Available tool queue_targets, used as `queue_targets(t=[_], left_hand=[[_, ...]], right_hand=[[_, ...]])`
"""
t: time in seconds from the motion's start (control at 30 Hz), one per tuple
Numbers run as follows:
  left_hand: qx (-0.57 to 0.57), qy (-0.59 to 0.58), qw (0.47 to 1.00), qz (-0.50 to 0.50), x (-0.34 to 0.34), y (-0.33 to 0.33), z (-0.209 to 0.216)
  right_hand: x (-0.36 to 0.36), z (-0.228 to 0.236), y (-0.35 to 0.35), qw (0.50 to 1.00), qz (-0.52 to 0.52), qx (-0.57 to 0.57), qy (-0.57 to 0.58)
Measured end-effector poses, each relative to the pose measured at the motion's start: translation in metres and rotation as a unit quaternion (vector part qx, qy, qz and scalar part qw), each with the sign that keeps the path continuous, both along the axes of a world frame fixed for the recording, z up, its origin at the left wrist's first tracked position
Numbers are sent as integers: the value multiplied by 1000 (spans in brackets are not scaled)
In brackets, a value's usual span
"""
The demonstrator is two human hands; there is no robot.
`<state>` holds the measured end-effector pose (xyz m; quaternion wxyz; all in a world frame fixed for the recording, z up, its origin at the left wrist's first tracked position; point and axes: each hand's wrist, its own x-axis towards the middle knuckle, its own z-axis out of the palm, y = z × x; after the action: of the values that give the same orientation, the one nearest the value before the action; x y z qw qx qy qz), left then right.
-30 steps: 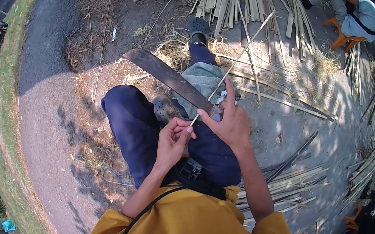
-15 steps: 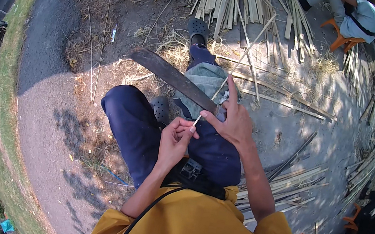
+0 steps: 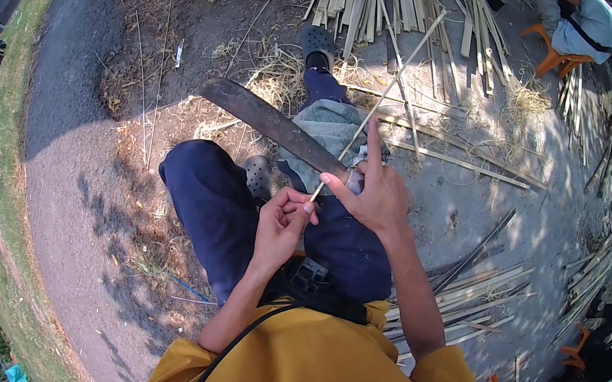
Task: The person thins a bamboo strip by pulling it against the blade of a machete held steady on their cloth-covered knee.
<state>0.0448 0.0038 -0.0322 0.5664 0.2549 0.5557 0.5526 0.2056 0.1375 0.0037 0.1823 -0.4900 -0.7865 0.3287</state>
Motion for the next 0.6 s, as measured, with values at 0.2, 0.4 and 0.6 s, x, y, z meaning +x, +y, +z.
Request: queue_targets(t=[0.2,0.4,0.6], left_hand=[[-8,-18,1000,11,-5,-41,-2],[-44,-30,999,-7,-19,-79,1],[-56,-20,998,-24,-20,-70,3]], right_hand=[[1,-3,4,1000,-11,-13,5],[4,-14,4,999,-24,9,35],[3,-19,2,999,-27,10,46]])
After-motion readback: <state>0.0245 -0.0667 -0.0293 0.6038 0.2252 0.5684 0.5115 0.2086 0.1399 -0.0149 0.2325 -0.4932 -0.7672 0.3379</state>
